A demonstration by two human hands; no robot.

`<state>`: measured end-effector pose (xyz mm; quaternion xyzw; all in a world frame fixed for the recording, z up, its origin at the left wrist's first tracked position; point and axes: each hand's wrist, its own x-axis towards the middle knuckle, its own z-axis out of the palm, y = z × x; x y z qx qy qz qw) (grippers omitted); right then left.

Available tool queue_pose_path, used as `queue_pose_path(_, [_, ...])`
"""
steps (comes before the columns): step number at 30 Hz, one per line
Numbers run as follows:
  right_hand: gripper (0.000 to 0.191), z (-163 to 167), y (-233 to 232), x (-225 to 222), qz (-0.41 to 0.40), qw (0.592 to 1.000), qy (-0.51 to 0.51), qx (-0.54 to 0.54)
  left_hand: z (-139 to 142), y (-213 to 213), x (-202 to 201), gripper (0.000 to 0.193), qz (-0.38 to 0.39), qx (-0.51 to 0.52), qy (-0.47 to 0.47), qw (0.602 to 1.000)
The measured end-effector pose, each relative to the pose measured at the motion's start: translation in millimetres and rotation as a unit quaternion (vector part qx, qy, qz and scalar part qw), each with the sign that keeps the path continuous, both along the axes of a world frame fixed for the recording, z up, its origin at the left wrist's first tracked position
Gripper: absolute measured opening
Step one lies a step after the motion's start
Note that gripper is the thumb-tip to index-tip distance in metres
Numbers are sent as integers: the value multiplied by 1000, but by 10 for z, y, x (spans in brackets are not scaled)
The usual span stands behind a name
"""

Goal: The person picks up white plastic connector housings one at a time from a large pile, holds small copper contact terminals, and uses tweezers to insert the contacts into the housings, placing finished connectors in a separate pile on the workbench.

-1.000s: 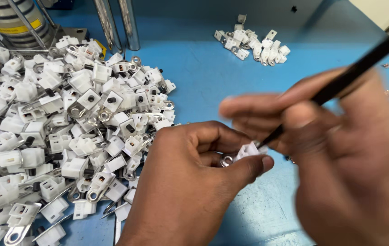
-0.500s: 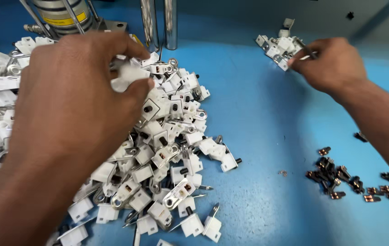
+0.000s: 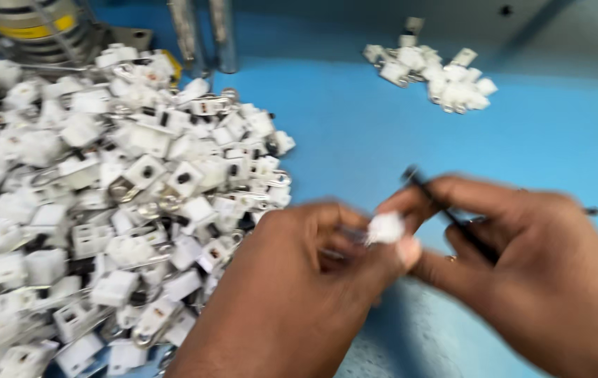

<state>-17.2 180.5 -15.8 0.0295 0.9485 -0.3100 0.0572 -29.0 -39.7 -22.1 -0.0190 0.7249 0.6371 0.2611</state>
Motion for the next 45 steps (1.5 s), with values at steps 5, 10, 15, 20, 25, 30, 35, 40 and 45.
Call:
queue_pose_path(5, [32,22,548,44,25,996,-2,-83,-84,88,237,30,-47,112,-11,992])
queue_pose_path(10, [35,-35,1039,-304,-206,938,28,277,-114,51,353,28,-50,182,18,982])
queue_pose_path(15, [32,-209,1205,-371,-174,909,-38,376,-63,47,474,37,-52,209,12,976])
queue_pose_path(20, [32,-104,1009,-210,-198,950,9,240,62,73,534,37,-62,145,49,986])
queue_pose_path(25, [31,382,398,262,-141,966,86,-201,167,70,495,31,-75,90,72,990])
queue_pose_path(30, [30,469,-8,629,-121,979,98,-130,258,72,497,32,-77,82,83,990])
queue_pose_path(35, [30,422,-34,666,-181,982,15,-54,315,41,499,33,-92,39,73,992])
queue_pose_path(40, [35,461,21,557,-154,980,-44,-121,262,23,522,34,-69,26,95,993])
queue_pose_path(45, [29,549,31,476,-68,969,33,-236,203,-3,543,34,-61,51,114,990])
